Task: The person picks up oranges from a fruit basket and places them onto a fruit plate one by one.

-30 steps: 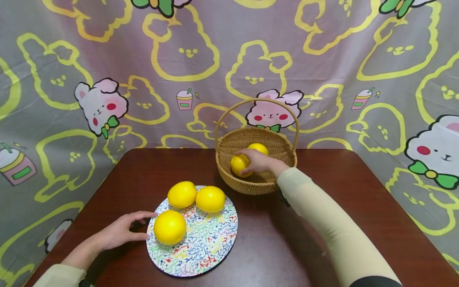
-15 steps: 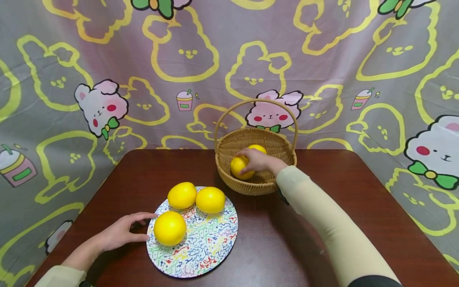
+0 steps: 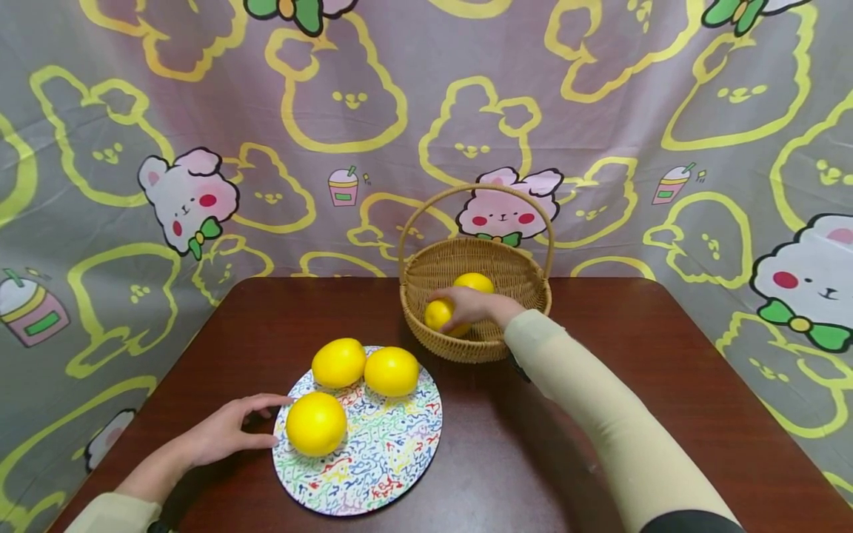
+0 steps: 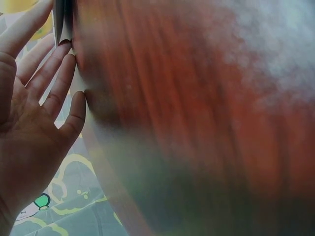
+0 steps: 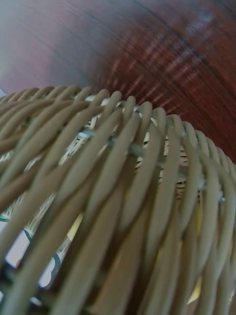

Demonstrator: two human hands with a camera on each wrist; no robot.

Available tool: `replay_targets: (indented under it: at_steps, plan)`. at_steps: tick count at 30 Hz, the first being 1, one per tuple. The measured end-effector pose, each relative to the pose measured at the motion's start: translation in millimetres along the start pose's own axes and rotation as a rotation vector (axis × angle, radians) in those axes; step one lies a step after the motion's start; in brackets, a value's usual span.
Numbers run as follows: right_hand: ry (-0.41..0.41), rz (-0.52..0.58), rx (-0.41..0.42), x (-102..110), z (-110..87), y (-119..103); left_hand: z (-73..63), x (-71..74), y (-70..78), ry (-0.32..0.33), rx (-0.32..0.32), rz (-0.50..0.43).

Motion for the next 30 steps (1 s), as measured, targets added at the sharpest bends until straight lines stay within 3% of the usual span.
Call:
replay_targets:
  at_steps: [15, 24, 30]
  plan:
    - [-0.005, 0.068, -0.049, -7, -3.0, 9, -1.0, -1.3, 0.2, -0.010, 0.002, -0.009]
    - [0.038, 0.068, 0.012, -2, -1.2, 3, -2.0, -2.7, -1.2, -0.016, 0.037, 0.003]
    - [0.052, 0.095, -0.012, 4, -1.5, 0, -1.2, -0.7, 0.6, -0.012, 0.007, -0.003]
Point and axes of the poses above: each hand's wrist, its own z-axis towards the middle knuckle, its own x-axis out of the back of the hand, y = z × x, the point moved 5 cm from there along z, towards the middle knuckle, and after that the axes turned 15 degrees about y, right-handed, at the moved point
